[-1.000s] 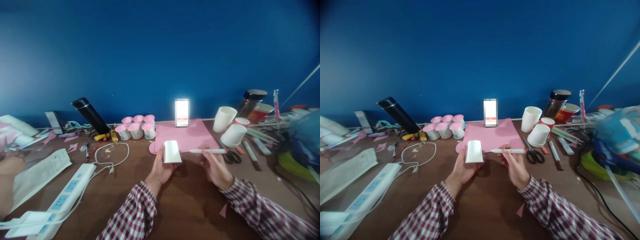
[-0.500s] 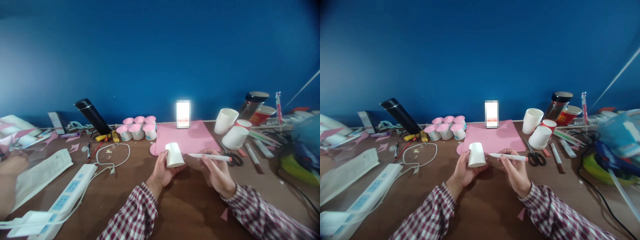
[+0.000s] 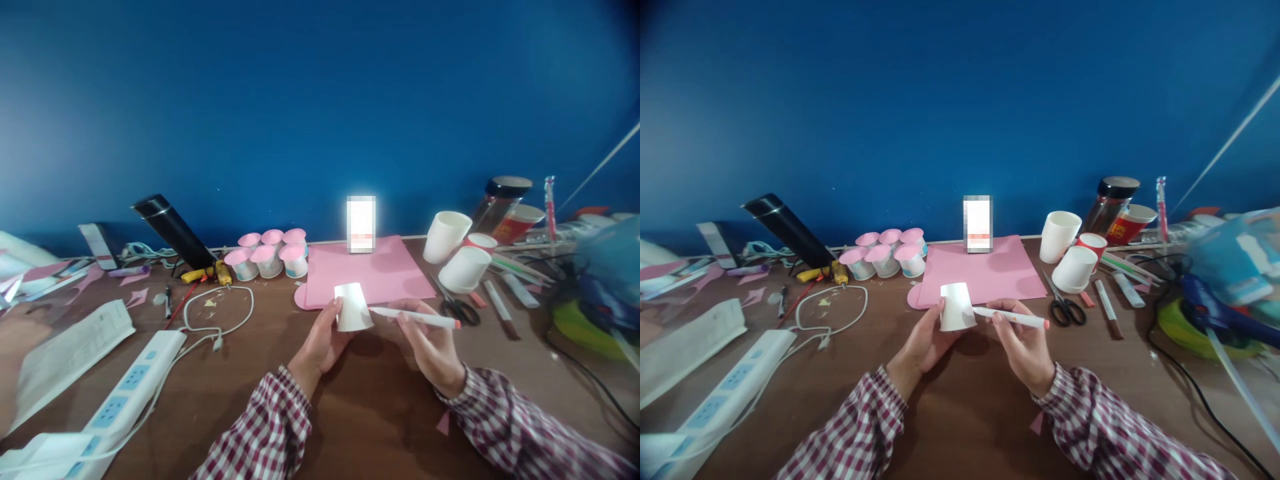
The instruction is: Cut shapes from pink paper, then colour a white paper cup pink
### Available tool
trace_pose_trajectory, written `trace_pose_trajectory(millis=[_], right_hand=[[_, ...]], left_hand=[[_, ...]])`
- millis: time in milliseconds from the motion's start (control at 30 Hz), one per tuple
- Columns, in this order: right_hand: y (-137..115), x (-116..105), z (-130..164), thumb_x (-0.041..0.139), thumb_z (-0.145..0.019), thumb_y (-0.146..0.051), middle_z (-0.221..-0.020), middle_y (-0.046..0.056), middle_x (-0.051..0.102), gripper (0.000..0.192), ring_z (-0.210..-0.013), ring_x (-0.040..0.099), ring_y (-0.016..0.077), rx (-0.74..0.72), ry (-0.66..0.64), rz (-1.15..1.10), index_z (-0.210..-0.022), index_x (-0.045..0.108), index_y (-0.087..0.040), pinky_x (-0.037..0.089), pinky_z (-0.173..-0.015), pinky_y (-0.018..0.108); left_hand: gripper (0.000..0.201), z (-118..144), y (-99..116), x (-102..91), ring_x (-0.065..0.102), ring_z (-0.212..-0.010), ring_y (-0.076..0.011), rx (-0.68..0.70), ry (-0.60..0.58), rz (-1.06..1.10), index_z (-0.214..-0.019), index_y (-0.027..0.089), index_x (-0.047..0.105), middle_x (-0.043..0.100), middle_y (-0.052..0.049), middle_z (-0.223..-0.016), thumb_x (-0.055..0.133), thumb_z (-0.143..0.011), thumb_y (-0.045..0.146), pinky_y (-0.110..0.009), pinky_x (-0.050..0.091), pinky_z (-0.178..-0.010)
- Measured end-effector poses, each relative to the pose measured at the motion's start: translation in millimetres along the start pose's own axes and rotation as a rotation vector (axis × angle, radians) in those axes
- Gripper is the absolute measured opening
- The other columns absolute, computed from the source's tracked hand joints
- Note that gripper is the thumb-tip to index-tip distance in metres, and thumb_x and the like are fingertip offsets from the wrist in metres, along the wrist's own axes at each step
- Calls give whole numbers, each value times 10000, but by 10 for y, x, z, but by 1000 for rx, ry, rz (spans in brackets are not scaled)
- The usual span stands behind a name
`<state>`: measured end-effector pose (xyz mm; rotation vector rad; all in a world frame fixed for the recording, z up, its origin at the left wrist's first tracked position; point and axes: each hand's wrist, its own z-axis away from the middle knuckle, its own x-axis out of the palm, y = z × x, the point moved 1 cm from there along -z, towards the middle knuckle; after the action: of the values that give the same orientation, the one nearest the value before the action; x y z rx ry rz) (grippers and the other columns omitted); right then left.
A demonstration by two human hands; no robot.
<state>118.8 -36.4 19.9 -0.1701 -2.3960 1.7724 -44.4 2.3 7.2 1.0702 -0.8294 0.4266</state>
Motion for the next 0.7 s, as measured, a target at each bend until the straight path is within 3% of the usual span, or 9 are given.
trace_pose_trajectory(millis=[167,300,400,500,600,700], right_hand=[[-11,14,61,596,-844,-318,-796,43,666,160,-712,613,147,-39,-41,49,-944,615,-195,493,-638,240],[161,-5,-15,624,-821,-331,-694,6,628,158,-582,547,105,59,34,-56,-899,596,-196,428,-503,198],[279,-5,-194,611,-821,-364,-549,-43,524,179,-471,440,79,64,141,-109,-826,580,-188,337,-416,185],[309,61,-435,656,-779,-347,-502,-51,486,213,-464,415,77,20,176,-100,-700,562,-173,328,-424,194],[346,164,-672,743,-691,-294,-464,-66,451,248,-464,394,62,139,197,-287,-606,546,-169,313,-421,174],[399,189,-855,725,-708,-322,-473,-47,480,269,-452,402,57,253,125,-376,-574,559,-158,293,-382,158]], left_hand=[[375,-22,-45,3,620,-897,-211,30,33,-45,-1068,74,603,664,-125,-981,528,-848,369,-359,474,-879],[426,-18,-7,6,628,-822,-189,18,73,5,-1081,102,592,668,-108,-935,519,-839,445,-325,509,-775],[419,-25,30,-8,630,-771,-186,27,112,42,-1121,120,564,665,-91,-878,537,-832,423,-320,516,-700],[446,-43,46,-28,637,-775,-204,0,109,76,-1149,110,539,664,-111,-886,519,-838,429,-342,516,-696],[467,-55,54,-44,644,-761,-214,-20,82,85,-1166,112,523,665,-117,-893,508,-838,444,-351,515,-689],[476,-46,64,-48,650,-741,-216,-23,91,66,-1165,107,522,669,-118,-877,500,-838,453,-334,513,-659]])
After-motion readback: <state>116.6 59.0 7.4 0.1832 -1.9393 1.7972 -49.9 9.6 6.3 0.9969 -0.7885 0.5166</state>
